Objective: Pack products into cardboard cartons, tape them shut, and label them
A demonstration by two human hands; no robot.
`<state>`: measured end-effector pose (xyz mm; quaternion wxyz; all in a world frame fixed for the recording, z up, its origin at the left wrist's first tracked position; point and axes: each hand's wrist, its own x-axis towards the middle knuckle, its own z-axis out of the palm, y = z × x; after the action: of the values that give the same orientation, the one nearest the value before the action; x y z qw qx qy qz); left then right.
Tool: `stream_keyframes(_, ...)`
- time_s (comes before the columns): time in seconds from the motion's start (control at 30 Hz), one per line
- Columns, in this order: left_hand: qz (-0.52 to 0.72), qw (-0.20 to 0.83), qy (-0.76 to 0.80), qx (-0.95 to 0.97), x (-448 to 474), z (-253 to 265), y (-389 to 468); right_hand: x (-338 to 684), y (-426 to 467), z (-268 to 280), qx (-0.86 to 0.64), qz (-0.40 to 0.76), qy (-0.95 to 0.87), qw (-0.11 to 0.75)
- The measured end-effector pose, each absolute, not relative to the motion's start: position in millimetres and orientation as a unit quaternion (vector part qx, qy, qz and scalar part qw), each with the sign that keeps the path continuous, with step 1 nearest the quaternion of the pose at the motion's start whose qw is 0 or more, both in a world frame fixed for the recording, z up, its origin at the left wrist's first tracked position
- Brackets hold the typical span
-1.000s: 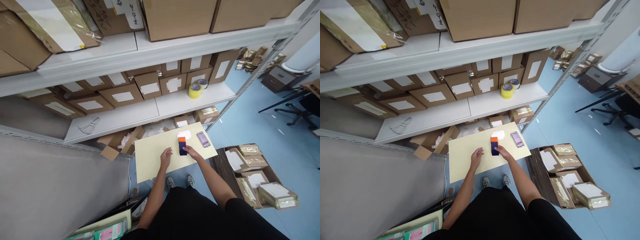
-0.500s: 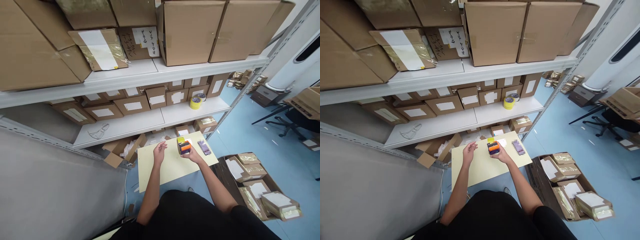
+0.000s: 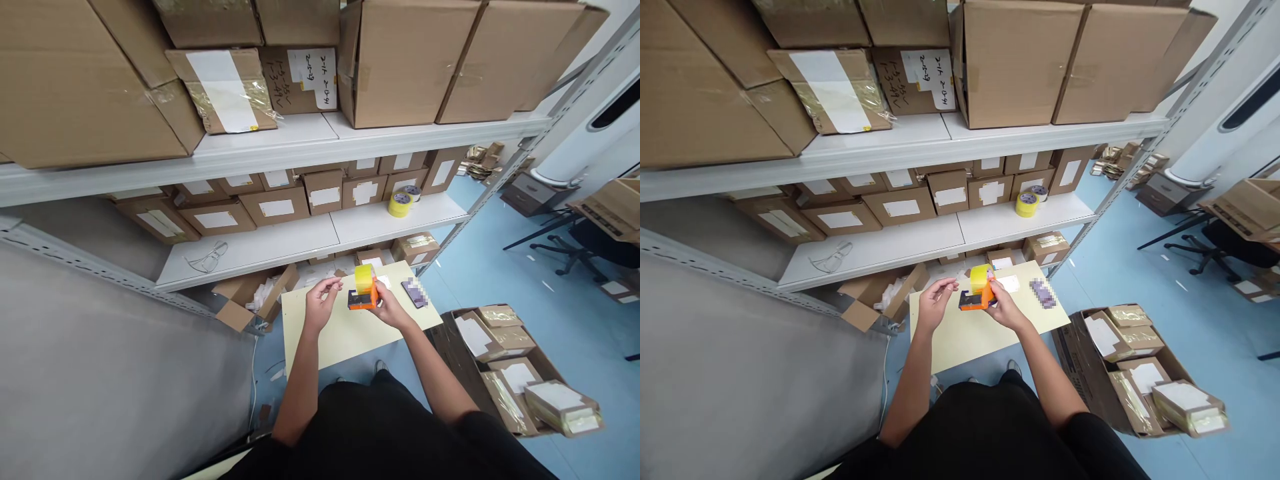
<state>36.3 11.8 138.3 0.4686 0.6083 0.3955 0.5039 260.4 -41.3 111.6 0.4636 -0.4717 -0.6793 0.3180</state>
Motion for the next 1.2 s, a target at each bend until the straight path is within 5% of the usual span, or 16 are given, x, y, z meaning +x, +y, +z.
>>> stream_keyframes(0.47, 0.354, 0.308, 0.301, 0.831, 37.1, 230.8, -0.8, 283.0, -8.0, 139.2, -0.406, 0.294, -0.734, 0.458)
stream_keyframes(1.2, 0.348, 0.340, 0.327, 0.810, 55.9, 213.6, 5.9, 303.9, -21.8, 141.6, -0.432, 0.294, -0.747, 0.411)
